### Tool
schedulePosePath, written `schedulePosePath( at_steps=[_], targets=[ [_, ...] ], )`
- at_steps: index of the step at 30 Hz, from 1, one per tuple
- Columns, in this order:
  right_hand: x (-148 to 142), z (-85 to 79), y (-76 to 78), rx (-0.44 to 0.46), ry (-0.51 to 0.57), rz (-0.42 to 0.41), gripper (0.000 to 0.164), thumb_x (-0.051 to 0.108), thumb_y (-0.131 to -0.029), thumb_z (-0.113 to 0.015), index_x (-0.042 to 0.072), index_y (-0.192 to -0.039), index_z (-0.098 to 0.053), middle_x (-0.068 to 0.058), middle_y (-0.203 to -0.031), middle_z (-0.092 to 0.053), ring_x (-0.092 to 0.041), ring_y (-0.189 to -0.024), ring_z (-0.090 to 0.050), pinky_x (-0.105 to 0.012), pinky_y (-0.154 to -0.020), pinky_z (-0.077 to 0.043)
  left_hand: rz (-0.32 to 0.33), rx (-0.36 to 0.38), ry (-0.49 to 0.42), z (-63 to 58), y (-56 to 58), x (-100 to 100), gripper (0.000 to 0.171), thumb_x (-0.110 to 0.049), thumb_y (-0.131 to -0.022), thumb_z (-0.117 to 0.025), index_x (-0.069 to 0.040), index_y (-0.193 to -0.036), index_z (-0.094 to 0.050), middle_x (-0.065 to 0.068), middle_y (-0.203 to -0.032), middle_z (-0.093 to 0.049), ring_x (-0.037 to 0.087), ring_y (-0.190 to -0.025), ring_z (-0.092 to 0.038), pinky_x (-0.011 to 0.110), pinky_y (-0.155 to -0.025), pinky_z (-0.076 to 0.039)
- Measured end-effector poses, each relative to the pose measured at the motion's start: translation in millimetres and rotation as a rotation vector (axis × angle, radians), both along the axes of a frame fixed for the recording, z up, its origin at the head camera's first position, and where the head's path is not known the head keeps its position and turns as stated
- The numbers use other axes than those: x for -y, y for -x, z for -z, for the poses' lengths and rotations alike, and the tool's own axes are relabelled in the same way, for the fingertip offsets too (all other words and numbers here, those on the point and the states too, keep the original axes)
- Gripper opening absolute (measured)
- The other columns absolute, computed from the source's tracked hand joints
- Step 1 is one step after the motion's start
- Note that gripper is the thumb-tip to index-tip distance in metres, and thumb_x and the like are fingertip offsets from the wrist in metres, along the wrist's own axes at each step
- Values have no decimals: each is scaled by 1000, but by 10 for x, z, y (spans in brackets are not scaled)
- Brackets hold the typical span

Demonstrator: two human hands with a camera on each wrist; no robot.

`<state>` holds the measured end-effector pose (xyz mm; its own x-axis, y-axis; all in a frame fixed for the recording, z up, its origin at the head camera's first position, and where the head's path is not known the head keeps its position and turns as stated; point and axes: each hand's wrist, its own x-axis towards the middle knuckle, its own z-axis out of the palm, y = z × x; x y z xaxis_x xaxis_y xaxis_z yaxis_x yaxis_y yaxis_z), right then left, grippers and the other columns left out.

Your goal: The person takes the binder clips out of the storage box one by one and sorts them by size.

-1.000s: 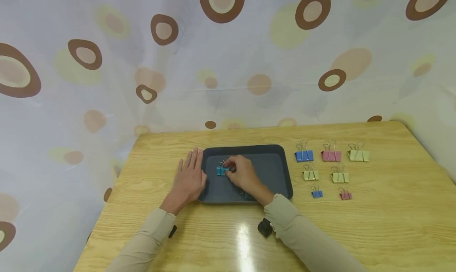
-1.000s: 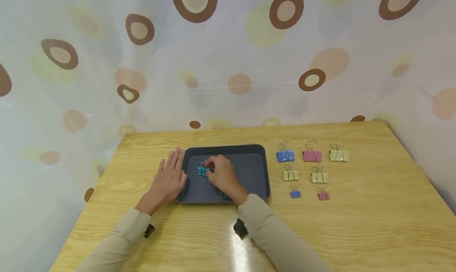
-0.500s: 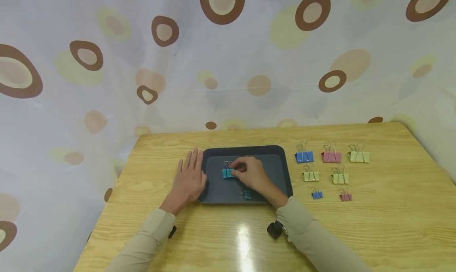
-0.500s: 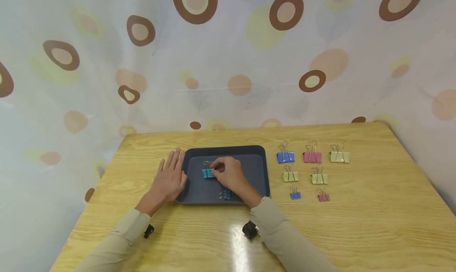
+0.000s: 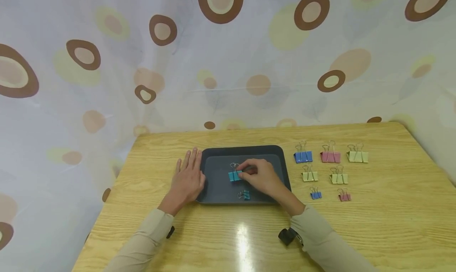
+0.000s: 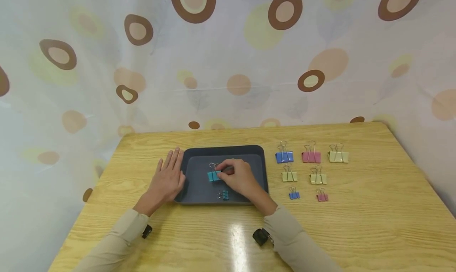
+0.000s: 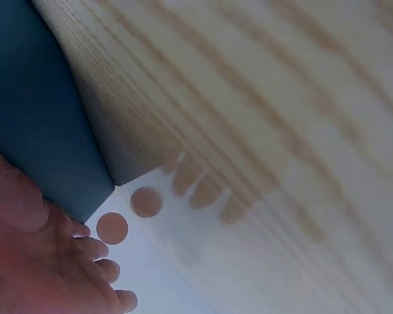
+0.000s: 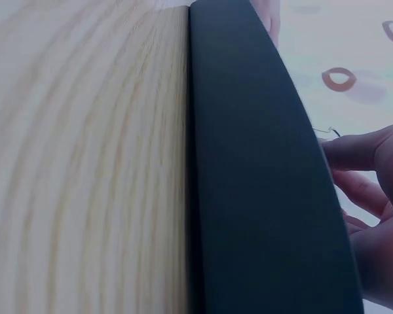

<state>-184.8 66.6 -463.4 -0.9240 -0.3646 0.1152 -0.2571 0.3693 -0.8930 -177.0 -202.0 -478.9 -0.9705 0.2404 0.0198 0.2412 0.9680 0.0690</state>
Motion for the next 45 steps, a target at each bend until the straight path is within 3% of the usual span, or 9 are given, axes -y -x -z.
schedulePosePath(
  at_steps=[11, 19, 25, 32, 41, 45],
  targets=[
    [-334, -140, -124, -74, 44, -33, 13, 1, -92, -74, 2, -106, -76, -13, -108, -74, -27, -94, -74, -29, -78, -59, 1, -4, 10, 5, -4, 52, 65, -23, -108, -34, -2, -165, -9, 17, -171, -9, 35, -157, -8, 58, -123, -11],
    [-620, -176, -245, -77, 40, 10, 15, 2, -92, -75, 3, -106, -77, -11, -108, -74, -26, -93, -72, -27, -77, -58, 1, 1, 13, -2, 0, 47, 65, -23, -108, -34, -1, -164, -9, 17, -171, -8, 36, -157, -9, 58, -123, -12],
    [-904, -115, -337, -53, 15, 48, 15, 4, -93, -74, 5, -108, -76, -10, -110, -74, -23, -94, -72, -27, -78, -58, -1, 33, 20, 9, 7, 34, 66, -24, -108, -32, -2, -165, -5, 16, -171, -6, 34, -158, -4, 58, -123, -10],
    [-1168, -29, -450, -45, 34, 75, 15, 8, -95, -74, 7, -110, -76, -10, -113, -72, -15, -97, -73, -25, -78, -58, 1, 34, 4, -7, 1, 16, 65, -23, -108, -31, -2, -165, -7, 16, -171, -7, 34, -157, -5, 58, -123, -11],
    [-1598, -112, -506, -127, 5, 94, 19, 5, -95, -73, 2, -114, -74, -7, -112, -73, -2, -100, -70, -20, -78, -57, 4, 32, -1, -12, -7, 15, 65, -23, -109, -32, -2, -165, -5, 16, -172, -5, 34, -158, -4, 58, -124, -10],
    [-1841, -152, -504, -104, 3, 124, 22, 5, -96, -72, 2, -117, -73, 4, -110, -73, -2, -91, -70, -25, -61, -56, 2, 41, 0, -14, 4, 9, 65, -23, -109, -31, -2, -165, -5, 15, -172, -5, 33, -158, -2, 57, -124, -8]
  ],
)
